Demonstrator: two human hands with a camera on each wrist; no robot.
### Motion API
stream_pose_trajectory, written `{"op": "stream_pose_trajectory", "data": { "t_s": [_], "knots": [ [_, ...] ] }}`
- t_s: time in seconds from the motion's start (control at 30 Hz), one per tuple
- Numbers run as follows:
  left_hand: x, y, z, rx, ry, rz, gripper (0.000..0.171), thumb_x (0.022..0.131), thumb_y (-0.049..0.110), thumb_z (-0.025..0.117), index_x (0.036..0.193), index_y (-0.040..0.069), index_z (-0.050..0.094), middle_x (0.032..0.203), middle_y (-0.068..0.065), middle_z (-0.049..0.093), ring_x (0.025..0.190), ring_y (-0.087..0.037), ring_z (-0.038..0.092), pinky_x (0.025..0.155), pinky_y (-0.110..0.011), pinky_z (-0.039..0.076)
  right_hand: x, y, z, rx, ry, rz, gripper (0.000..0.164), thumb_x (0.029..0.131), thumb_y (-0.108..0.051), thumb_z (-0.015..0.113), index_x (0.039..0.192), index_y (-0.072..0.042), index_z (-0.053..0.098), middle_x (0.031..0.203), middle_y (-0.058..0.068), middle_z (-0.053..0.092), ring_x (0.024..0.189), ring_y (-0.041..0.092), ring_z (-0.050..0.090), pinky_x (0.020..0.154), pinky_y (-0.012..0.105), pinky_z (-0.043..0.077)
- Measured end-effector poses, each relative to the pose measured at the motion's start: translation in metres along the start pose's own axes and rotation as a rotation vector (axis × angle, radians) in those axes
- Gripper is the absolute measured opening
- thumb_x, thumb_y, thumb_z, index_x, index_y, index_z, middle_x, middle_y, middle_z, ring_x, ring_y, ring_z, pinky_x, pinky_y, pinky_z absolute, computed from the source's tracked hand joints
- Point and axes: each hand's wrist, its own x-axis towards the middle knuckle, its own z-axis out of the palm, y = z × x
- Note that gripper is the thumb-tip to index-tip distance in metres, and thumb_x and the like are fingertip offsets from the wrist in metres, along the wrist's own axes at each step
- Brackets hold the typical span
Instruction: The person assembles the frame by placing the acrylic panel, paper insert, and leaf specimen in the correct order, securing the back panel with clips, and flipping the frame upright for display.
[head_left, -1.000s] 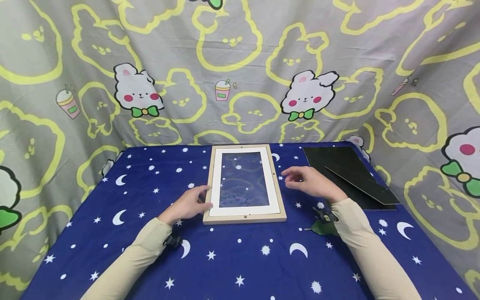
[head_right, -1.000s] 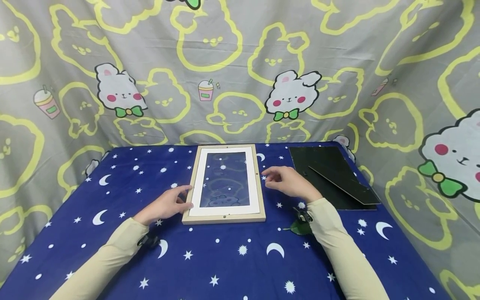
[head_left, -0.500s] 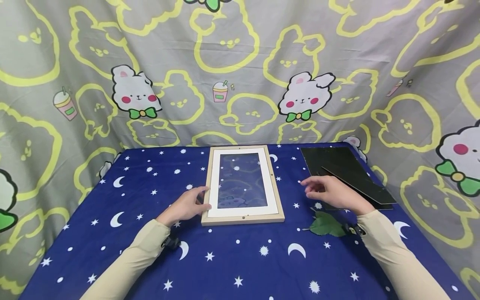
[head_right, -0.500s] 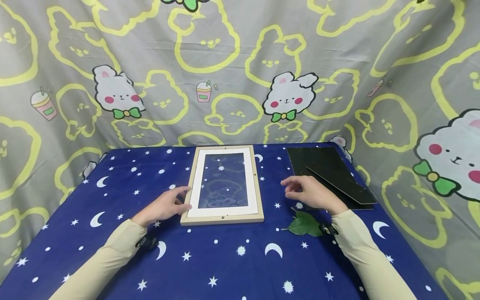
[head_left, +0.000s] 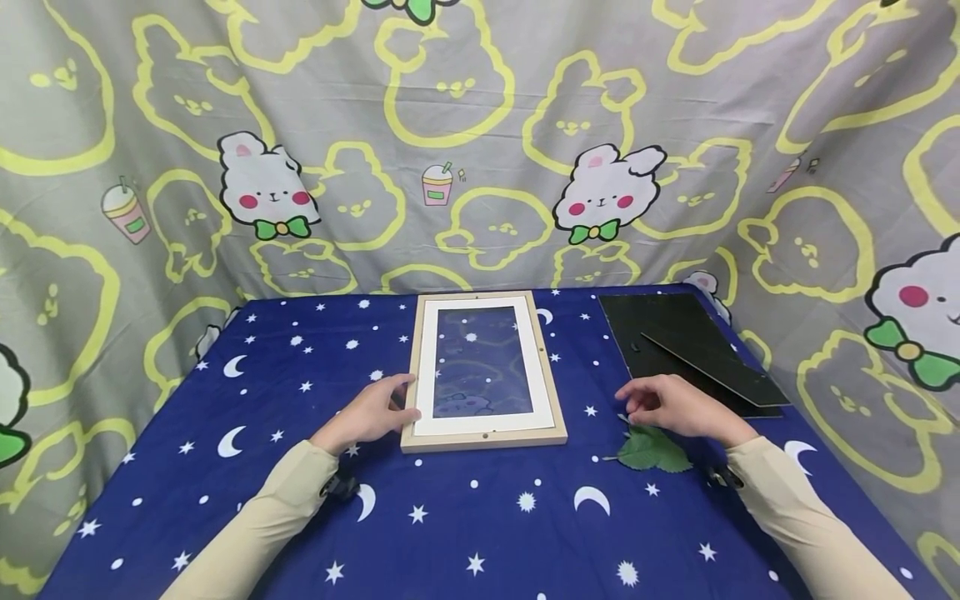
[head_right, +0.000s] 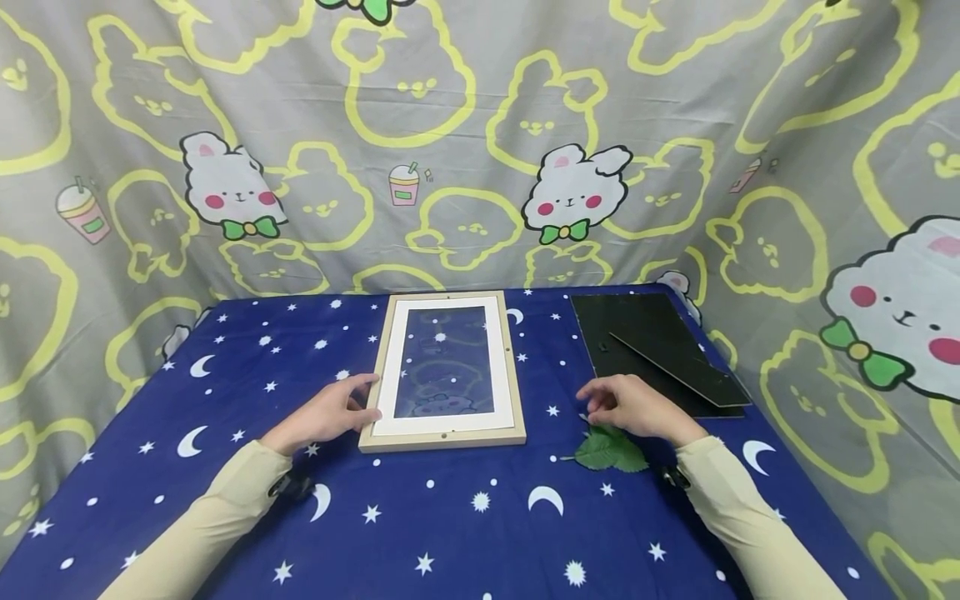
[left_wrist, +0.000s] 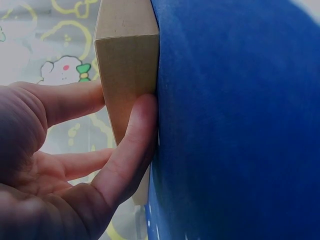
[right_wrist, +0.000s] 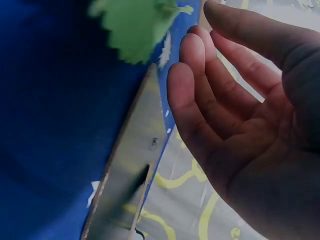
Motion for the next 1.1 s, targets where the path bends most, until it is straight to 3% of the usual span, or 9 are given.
{"op": "stream_pose_trajectory", "data": {
  "t_s": [0.27, 0.77, 1.1],
  "knots": [
    [-0.001, -0.001, 0.000, -0.015, -0.007, -0.009, 0.070, 0.095, 0.019, 0.074, 0.154, 0.002, 0.041, 0.123, -0.019, 0.059, 0.072, -0.015, 0.069, 0.068, -0.032, 0.056, 0.001, 0.000, 0.006, 0.010, -0.056, -0.014, 0.022, 0.089, -0.006, 0.077, 0.111, -0.004, 0.073, 0.086, -0.007, 0.070, 0.077, 0.002, 0.062, 0.065, 0.022, 0.053],
    [0.000, 0.001, -0.001, -0.011, -0.005, -0.028, 0.070, 0.094, 0.019, 0.074, 0.154, 0.004, 0.041, 0.124, -0.019, 0.058, 0.073, -0.015, 0.069, 0.068, -0.033, 0.056, 0.005, -0.002, 0.011, -0.004, -0.047, 0.026, 0.015, 0.090, -0.001, 0.073, 0.104, -0.003, 0.074, 0.079, -0.007, 0.065, 0.068, 0.002, 0.057, 0.058, 0.021, 0.048],
    [0.000, 0.000, -0.001, -0.024, -0.005, -0.012, 0.070, 0.094, 0.017, 0.074, 0.154, 0.002, 0.040, 0.125, -0.021, 0.058, 0.072, -0.016, 0.070, 0.069, -0.034, 0.057, 0.009, -0.003, -0.003, -0.058, -0.040, 0.017, 0.015, 0.094, -0.002, 0.068, 0.107, -0.004, 0.074, 0.084, -0.007, 0.066, 0.070, 0.003, 0.055, 0.058, 0.021, 0.046]
  ]
}}
